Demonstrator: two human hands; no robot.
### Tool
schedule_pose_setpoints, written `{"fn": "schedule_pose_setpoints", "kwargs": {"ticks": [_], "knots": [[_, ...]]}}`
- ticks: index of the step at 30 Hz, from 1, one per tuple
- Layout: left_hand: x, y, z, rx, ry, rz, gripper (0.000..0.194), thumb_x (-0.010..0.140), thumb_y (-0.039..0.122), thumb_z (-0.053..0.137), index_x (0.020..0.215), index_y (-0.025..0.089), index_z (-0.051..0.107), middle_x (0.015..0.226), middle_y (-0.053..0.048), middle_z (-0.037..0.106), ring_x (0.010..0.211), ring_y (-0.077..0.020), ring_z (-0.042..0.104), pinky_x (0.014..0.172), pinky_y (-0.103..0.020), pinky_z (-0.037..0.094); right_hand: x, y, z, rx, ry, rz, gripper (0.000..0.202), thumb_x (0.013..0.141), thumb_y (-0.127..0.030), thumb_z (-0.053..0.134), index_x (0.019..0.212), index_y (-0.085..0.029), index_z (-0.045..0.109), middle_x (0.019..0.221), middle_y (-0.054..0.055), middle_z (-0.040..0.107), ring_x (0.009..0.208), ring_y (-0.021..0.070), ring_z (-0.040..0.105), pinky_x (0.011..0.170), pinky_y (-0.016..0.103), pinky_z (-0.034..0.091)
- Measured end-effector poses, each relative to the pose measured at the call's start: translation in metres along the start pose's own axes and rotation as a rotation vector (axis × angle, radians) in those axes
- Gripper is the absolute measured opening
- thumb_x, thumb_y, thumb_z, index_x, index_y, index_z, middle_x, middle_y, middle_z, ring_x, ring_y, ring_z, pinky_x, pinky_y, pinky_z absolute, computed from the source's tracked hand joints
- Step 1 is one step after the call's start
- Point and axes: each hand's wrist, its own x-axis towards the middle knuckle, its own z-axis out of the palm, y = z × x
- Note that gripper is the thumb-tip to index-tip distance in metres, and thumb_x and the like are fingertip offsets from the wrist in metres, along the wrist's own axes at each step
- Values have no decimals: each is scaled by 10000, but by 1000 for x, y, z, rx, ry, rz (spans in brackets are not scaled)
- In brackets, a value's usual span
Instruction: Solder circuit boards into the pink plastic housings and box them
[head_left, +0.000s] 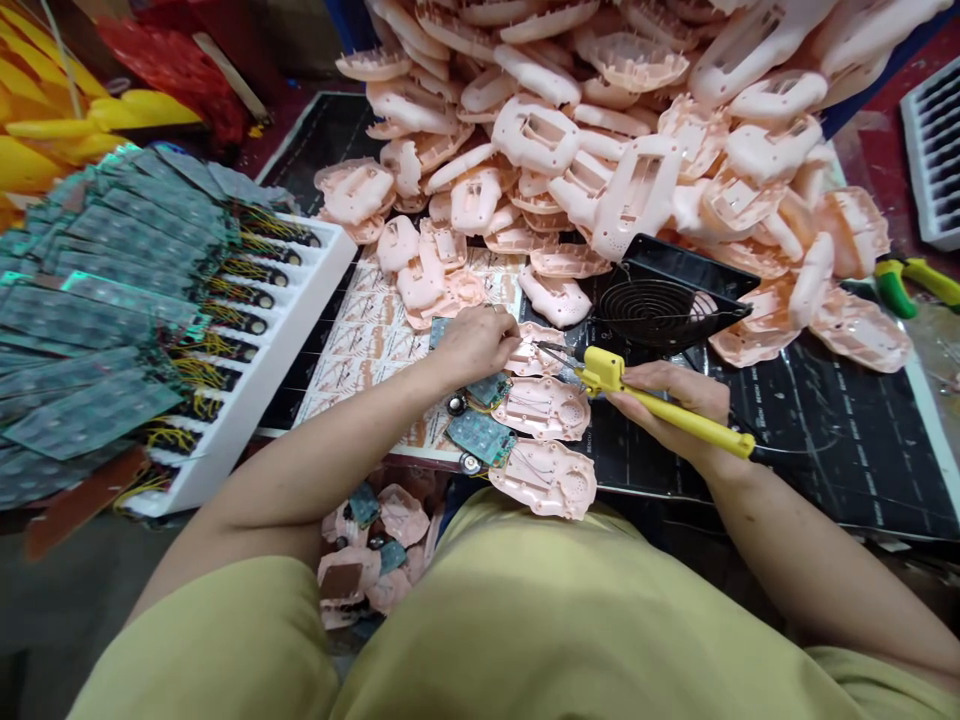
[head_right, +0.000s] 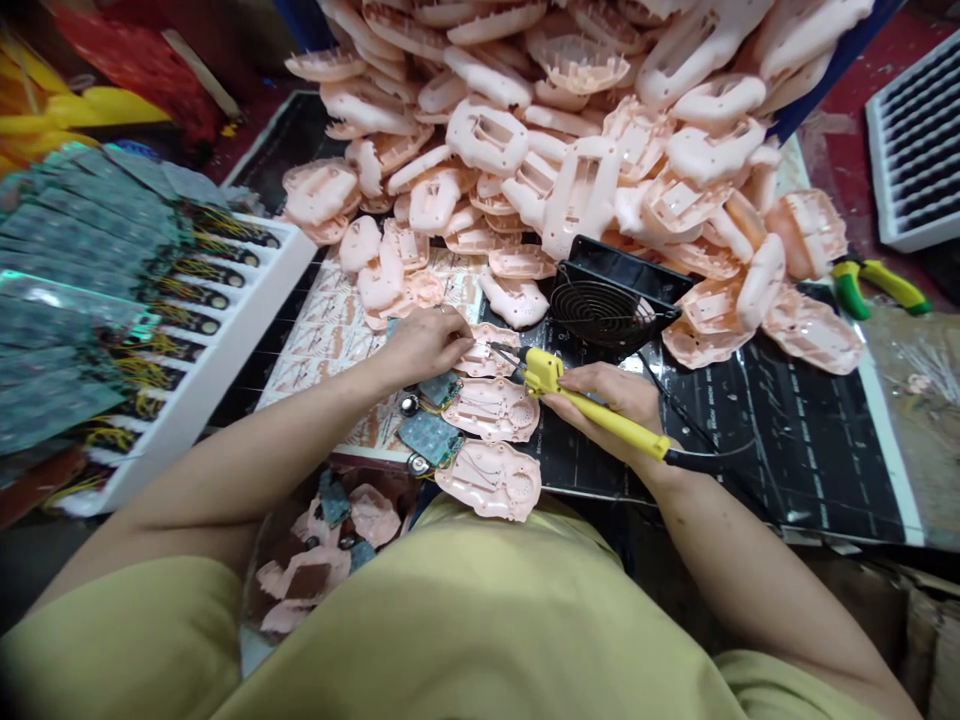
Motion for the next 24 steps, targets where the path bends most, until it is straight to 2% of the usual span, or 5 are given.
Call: {"fn": "schedule_pose_setpoints", "kwargs": {"ticks": [7,14,20,24], "knots": [[0,-3,2,-90,4,-6,235,880,212,517,960,135,724,955,-75,719,908,-223,650,788,-310,473,2,2,0,50,4,-5,247,726,-150,781,929,-230,666,851,14,738,740,163,710,651,270,593],[0,5,-2,41,-23,-8,241,899,227,504,950,138,722,994,-89,719,953,-250,654,822,-337,469,6,2,0,36,-22,-38,230,738,-169,777,929,-233,665,834,10,737,726,162,710,639,267,598],[0,7,-2,97,3,7,250,897,229,486,901,142,721,962,-87,715,916,-246,656,790,-333,460,17,-1,-7,-8,-112,-127,198,760,-211,771,921,-252,664,798,5,736,723,166,712,627,268,602],[1,6,-1,90,0,9,240,896,229,492,906,147,717,972,-78,714,927,-242,654,781,-322,454,14,-1,-14,13,24,-78,241,724,-152,782,917,-238,665,811,10,737,712,163,708,608,264,589]]}}
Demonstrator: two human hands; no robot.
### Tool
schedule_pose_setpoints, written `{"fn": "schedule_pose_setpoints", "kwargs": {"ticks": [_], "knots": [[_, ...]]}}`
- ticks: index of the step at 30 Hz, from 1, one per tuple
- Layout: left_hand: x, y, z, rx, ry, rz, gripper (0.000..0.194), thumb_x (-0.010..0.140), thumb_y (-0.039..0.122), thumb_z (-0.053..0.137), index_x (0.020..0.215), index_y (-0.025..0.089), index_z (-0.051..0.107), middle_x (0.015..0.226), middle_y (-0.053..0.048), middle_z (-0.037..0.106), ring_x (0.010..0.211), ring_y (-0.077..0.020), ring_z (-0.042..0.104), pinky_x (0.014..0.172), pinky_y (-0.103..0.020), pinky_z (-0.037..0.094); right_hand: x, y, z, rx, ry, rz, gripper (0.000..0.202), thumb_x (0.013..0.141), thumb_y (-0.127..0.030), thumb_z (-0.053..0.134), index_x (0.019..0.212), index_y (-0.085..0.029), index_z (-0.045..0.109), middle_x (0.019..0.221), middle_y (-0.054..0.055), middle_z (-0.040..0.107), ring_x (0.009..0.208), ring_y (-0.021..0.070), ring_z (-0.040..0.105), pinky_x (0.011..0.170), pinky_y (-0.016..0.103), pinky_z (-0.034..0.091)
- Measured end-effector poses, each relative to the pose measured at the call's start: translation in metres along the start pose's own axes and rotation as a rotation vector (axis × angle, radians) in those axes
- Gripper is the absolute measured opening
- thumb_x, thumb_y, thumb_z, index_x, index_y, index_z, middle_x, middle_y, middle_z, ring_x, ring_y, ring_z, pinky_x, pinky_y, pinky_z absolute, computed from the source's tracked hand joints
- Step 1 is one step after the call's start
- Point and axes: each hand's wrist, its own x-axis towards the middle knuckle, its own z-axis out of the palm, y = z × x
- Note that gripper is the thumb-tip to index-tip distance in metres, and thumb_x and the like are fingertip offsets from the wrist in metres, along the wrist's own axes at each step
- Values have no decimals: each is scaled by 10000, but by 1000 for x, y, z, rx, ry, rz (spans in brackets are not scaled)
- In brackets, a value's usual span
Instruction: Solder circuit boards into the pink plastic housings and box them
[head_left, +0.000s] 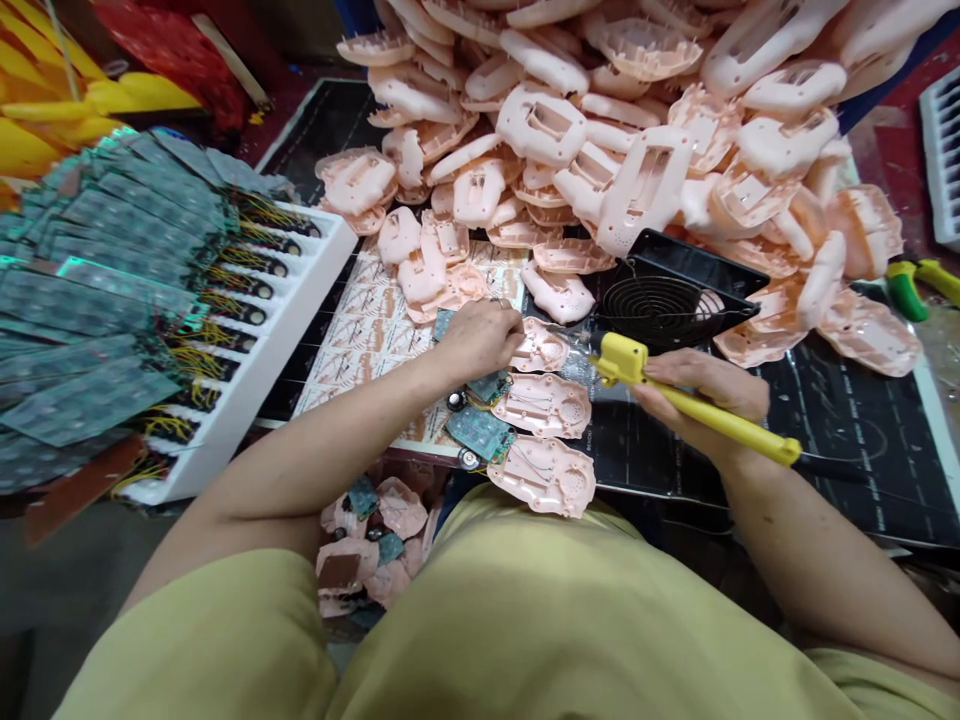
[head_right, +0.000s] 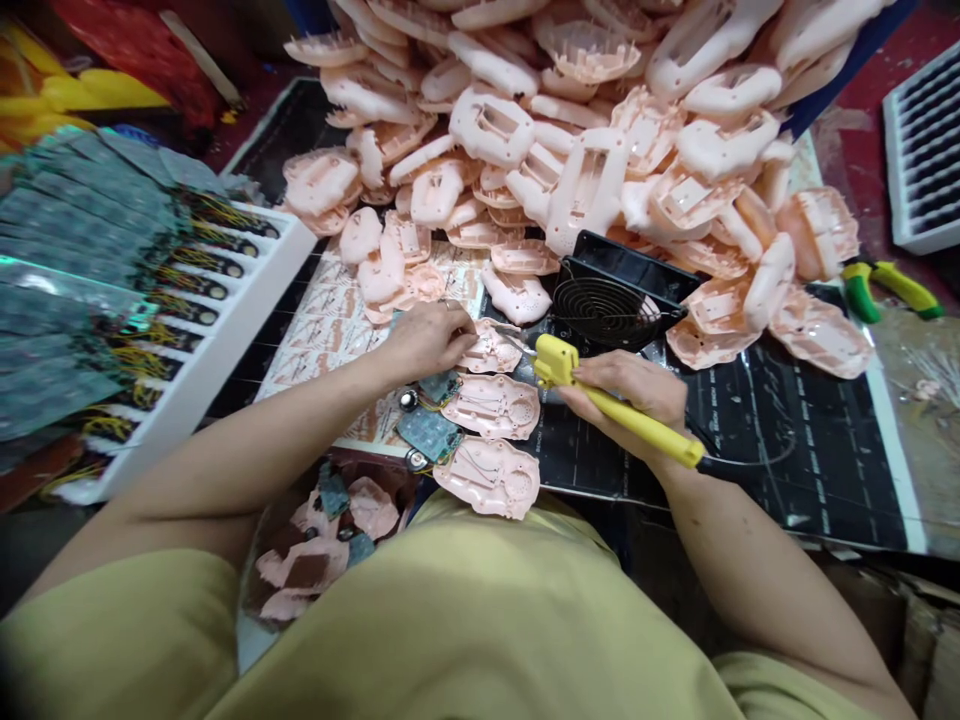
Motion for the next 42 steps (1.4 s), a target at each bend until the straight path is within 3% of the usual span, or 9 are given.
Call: {"fn": "schedule_pose_setpoints", "kwargs": {"ticks": [7,11,15,19,22,26,34,42], "knots": [[0,1,-3,7,-7,6,256,893,218,480,900,137,722,944,-96,713,912,-252,653,776,-333,451,-7,-2,3,-36,-25,19,225,743,-172,765,937,-232,668,832,20,742,696,171,706,603,283,595],[-2,-4,5,-30,58,51,257,899,233,490,905,147,732,942,-99,720,901,-254,652,828,-368,446,-8,-6,5,-172,5,106,397,781,-250,749,1160,-264,630,925,24,750,717,184,720,629,306,612],[-1,-12,15,-230,138,37,197,871,234,559,944,174,731,913,-61,738,865,-211,660,882,-359,444,-9,-10,2,-190,27,151,545,789,-268,747,1300,-287,559,949,17,752,748,188,728,702,310,620],[0,-18,14,-460,75,-11,152,815,224,622,904,155,726,859,-40,732,790,-165,651,748,-263,466,-8,-13,0,-191,-17,130,385,804,-262,725,1178,-291,637,897,11,750,707,191,719,619,302,600],[-1,-19,7,-503,-29,-3,131,792,256,668,848,152,726,827,-32,722,783,-162,643,719,-244,461,-11,-13,0,-139,36,92,288,772,-222,749,1044,-267,670,855,11,748,671,185,711,575,290,585],[0,-15,-1,-365,-88,26,127,792,270,690,795,151,734,823,-42,709,778,-164,631,723,-250,456,-16,-13,4,-6,24,33,261,722,-170,785,935,-248,657,785,0,739,684,174,713,584,270,595],[6,-4,-15,-168,-209,15,138,813,242,663,862,159,762,888,-61,730,846,-200,656,768,-283,448,-6,-18,12,-46,-31,-30,126,788,-249,747,865,-275,651,727,-21,734,647,159,712,550,255,595],[9,-1,-16,-94,-187,14,123,773,259,662,785,183,757,791,-26,732,759,-185,652,719,-280,428,-5,-17,11,-49,-60,-49,133,777,-250,755,856,-279,652,731,-25,736,642,153,711,552,242,585]]}}
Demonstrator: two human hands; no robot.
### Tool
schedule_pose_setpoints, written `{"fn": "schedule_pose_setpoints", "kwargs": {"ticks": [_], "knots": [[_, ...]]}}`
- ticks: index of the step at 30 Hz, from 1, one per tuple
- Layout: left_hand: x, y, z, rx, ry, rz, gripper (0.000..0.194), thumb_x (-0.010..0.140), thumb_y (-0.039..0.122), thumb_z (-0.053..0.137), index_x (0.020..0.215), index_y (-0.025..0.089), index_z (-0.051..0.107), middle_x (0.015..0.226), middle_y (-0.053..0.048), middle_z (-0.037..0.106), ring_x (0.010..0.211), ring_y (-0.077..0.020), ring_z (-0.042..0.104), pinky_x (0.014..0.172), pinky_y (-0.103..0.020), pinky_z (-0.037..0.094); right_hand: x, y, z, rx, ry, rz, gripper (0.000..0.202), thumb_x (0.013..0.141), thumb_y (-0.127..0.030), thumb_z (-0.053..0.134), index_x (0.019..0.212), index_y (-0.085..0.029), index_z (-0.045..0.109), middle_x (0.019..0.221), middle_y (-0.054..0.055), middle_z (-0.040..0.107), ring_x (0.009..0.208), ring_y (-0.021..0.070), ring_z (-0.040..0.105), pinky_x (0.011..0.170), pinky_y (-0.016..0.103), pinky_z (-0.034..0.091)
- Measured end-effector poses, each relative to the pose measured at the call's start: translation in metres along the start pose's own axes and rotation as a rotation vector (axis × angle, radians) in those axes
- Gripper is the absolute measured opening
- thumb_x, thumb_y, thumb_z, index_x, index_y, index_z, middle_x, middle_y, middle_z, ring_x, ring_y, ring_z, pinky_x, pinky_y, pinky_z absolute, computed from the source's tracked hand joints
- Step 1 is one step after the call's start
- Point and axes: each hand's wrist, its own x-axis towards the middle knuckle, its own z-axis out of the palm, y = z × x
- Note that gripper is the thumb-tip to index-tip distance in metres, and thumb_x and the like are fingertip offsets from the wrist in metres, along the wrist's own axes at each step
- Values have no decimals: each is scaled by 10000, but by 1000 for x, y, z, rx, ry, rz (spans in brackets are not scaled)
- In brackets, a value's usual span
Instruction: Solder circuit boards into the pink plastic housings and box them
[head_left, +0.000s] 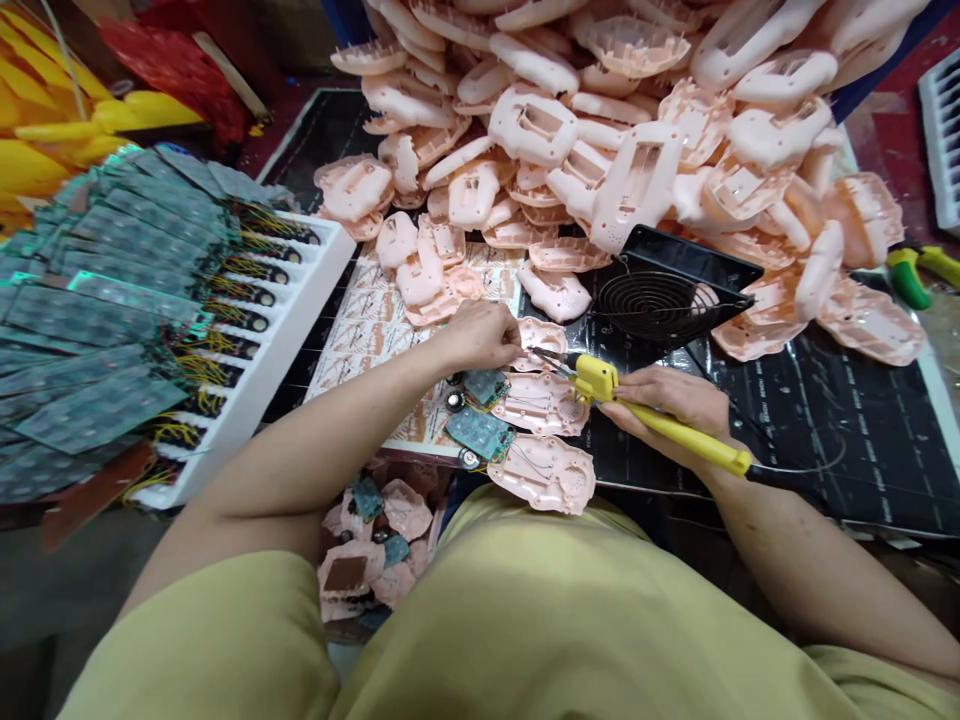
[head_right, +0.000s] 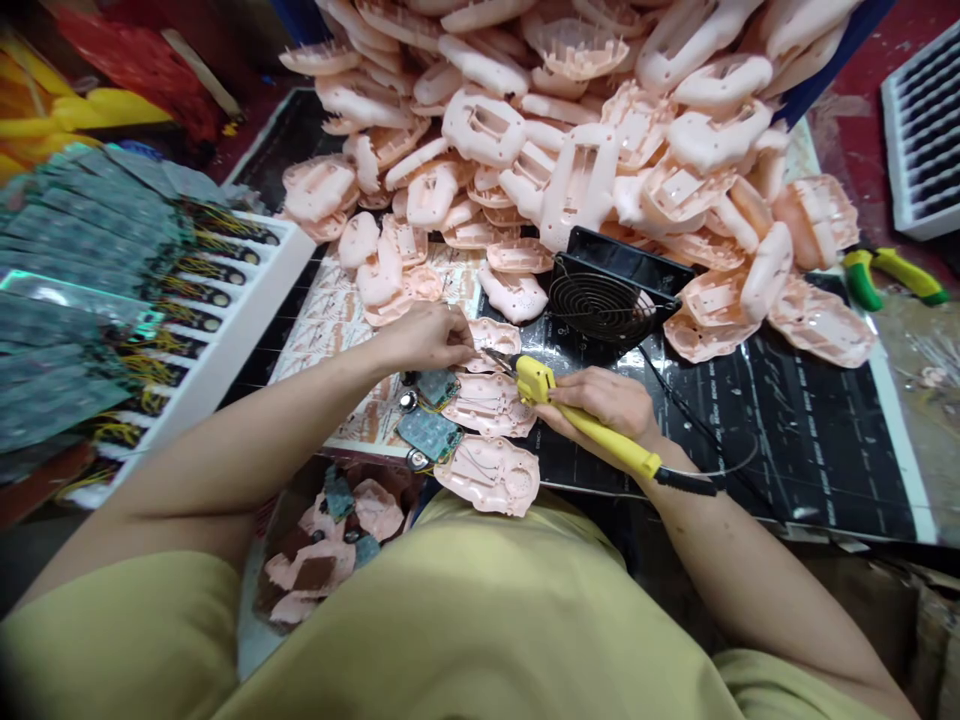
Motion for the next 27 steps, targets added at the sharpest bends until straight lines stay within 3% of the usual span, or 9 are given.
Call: {"fn": "schedule_pose_setpoints", "kwargs": {"ticks": [5,9,16,19,23,25,27], "knots": [[1,0,0,13,-9,7,130,765,252,653,794,188,762,801,-27,734,769,-188,651,699,-271,424,-12,0,-9,-46,122,98,217,725,-194,786,883,-271,659,764,-6,740,654,175,709,532,269,578],[1,0,0,-9,-13,-7,119,751,242,664,782,186,764,784,-29,733,745,-189,649,670,-267,425,-21,1,-11,-71,56,76,253,739,-191,776,950,-271,661,803,-4,745,670,174,712,559,269,590],[0,0,0,-34,-10,-12,106,750,226,661,779,185,755,794,-24,733,718,-178,642,646,-252,426,-23,-6,-14,-161,107,75,625,734,-315,803,1312,-304,563,973,35,748,748,227,724,629,326,611],[-2,2,1,-50,-21,-12,110,773,236,663,799,178,753,815,-33,720,753,-185,641,672,-257,440,-22,-18,-18,-165,42,-19,707,801,-410,726,1431,-248,449,874,46,749,677,204,710,602,304,589],[-7,-5,4,3,47,62,176,823,261,636,923,158,738,997,-86,684,944,-229,631,824,-297,465,-27,-30,-18,-155,-129,-45,522,867,-237,672,1362,-212,508,654,-29,683,513,122,625,539,239,524],[-11,-15,5,41,111,103,276,834,267,624,1071,146,693,1172,-120,628,1070,-251,596,922,-321,448,-33,-30,-18,-119,-200,-33,381,859,-170,668,1225,-233,582,737,-15,710,602,124,663,605,235,543],[-14,-25,5,55,115,130,409,844,280,612,1226,133,609,1304,-139,566,1162,-259,558,993,-332,417,-41,-29,-17,-55,-271,-17,309,844,-239,697,1133,-233,589,907,40,738,780,163,708,708,273,578]]}}
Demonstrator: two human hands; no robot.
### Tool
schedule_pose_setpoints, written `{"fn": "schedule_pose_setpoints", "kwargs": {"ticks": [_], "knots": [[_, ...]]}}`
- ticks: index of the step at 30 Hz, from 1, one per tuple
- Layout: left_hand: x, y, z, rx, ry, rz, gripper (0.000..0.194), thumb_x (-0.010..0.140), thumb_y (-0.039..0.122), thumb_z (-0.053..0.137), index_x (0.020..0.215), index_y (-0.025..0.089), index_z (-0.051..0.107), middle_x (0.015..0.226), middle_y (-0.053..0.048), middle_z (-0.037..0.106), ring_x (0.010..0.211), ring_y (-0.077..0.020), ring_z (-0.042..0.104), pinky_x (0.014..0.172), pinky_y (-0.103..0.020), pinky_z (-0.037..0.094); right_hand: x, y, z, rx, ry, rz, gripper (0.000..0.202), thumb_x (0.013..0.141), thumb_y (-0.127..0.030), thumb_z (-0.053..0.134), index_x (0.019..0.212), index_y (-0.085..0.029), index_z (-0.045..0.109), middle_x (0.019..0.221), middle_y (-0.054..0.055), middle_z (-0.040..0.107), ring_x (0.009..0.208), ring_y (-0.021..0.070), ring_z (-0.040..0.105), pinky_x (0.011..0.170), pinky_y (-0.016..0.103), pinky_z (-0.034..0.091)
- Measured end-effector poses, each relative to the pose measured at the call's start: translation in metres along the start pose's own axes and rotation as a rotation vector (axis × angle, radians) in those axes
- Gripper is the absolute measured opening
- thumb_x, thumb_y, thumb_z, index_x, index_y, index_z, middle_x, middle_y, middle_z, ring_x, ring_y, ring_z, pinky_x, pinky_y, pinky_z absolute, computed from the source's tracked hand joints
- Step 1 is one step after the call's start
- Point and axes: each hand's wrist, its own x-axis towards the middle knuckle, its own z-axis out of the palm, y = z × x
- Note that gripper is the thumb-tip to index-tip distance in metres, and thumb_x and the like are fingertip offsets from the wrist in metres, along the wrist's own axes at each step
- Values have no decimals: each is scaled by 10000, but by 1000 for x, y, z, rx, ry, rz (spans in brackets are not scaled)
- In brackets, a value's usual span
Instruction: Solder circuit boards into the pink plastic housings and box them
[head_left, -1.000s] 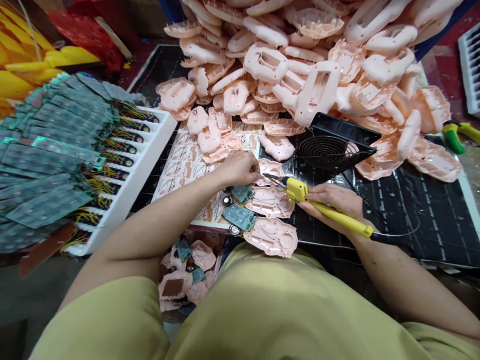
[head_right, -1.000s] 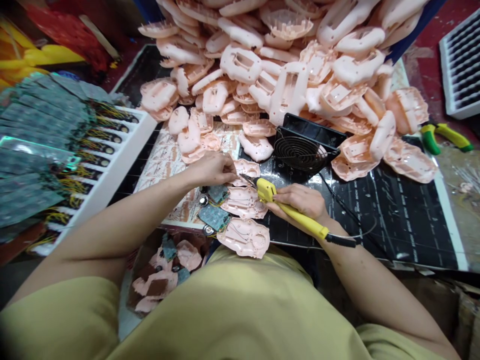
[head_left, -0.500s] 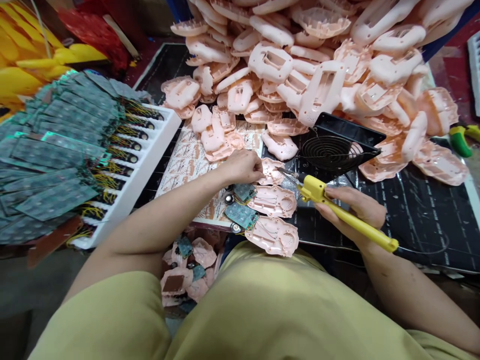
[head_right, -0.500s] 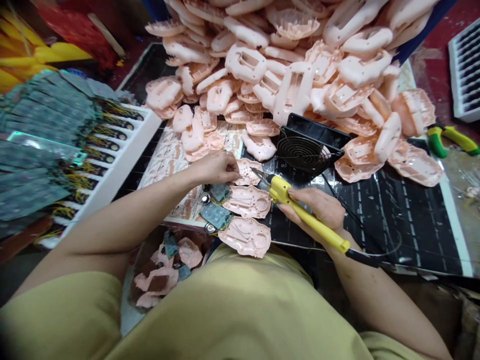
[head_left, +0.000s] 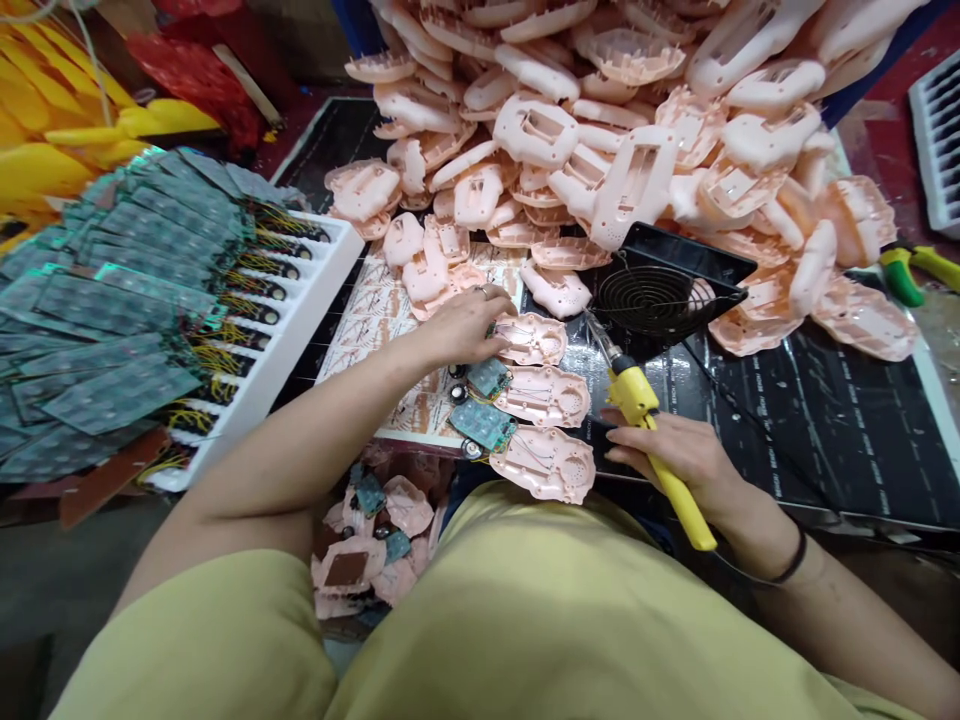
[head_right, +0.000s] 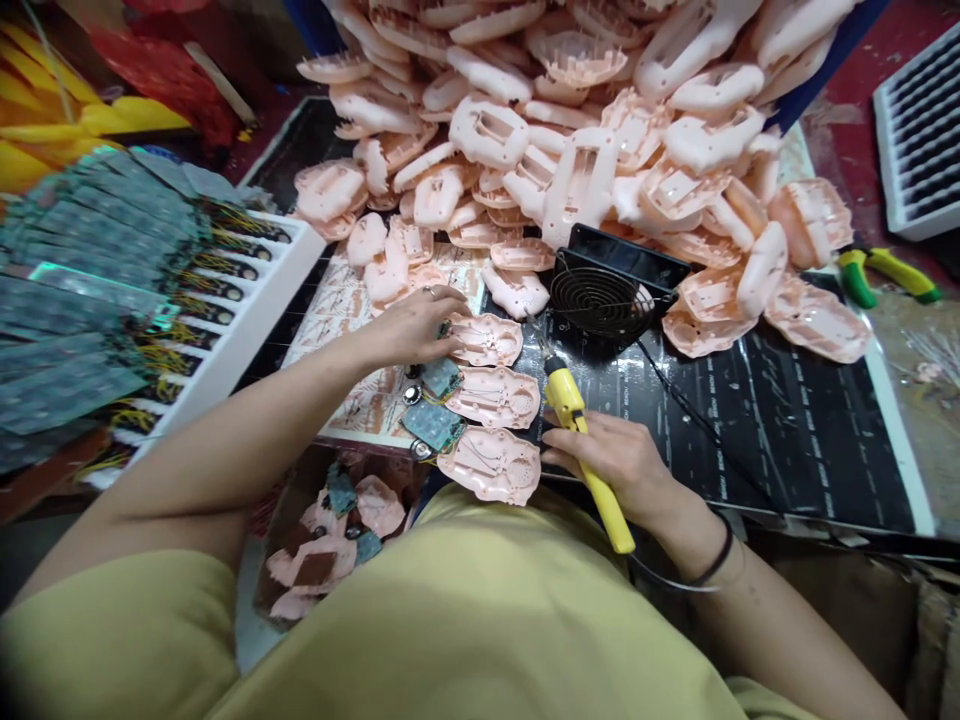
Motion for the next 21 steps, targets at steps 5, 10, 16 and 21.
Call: {"fn": "schedule_pose_setpoints", "kwargs": {"ticks": [5,10,16,21], "knots": [[-5,-10,2,7,-115,-33,601,875,451,591,1384,153,477,1315,-134,591,1192,-266,554,1016,-331,401,-6,-9,18,86,-111,-47,586,722,-565,733,1135,-205,525,1165,147,686,1076,268,655,977,477,522],[-6,-2,5,42,-81,-217,660,830,535,604,1362,157,508,1306,-148,577,1182,-303,557,998,-362,423,1,-16,41,54,-143,-87,370,847,-437,668,1096,-197,537,926,64,718,915,224,670,1039,535,446],[-14,-22,2,-279,-45,-358,740,687,511,705,1298,119,562,1301,-150,586,1203,-329,537,1021,-382,418,4,0,41,-73,-41,-123,224,901,-210,560,1124,-186,554,940,66,703,902,197,650,936,413,520],[-19,-33,1,-731,-61,-285,663,639,547,684,1121,97,621,1118,-132,663,1029,-288,619,904,-375,480,1,2,46,-221,4,-73,303,910,-112,501,1193,-187,580,948,83,702,967,207,643,866,355,540]]}}
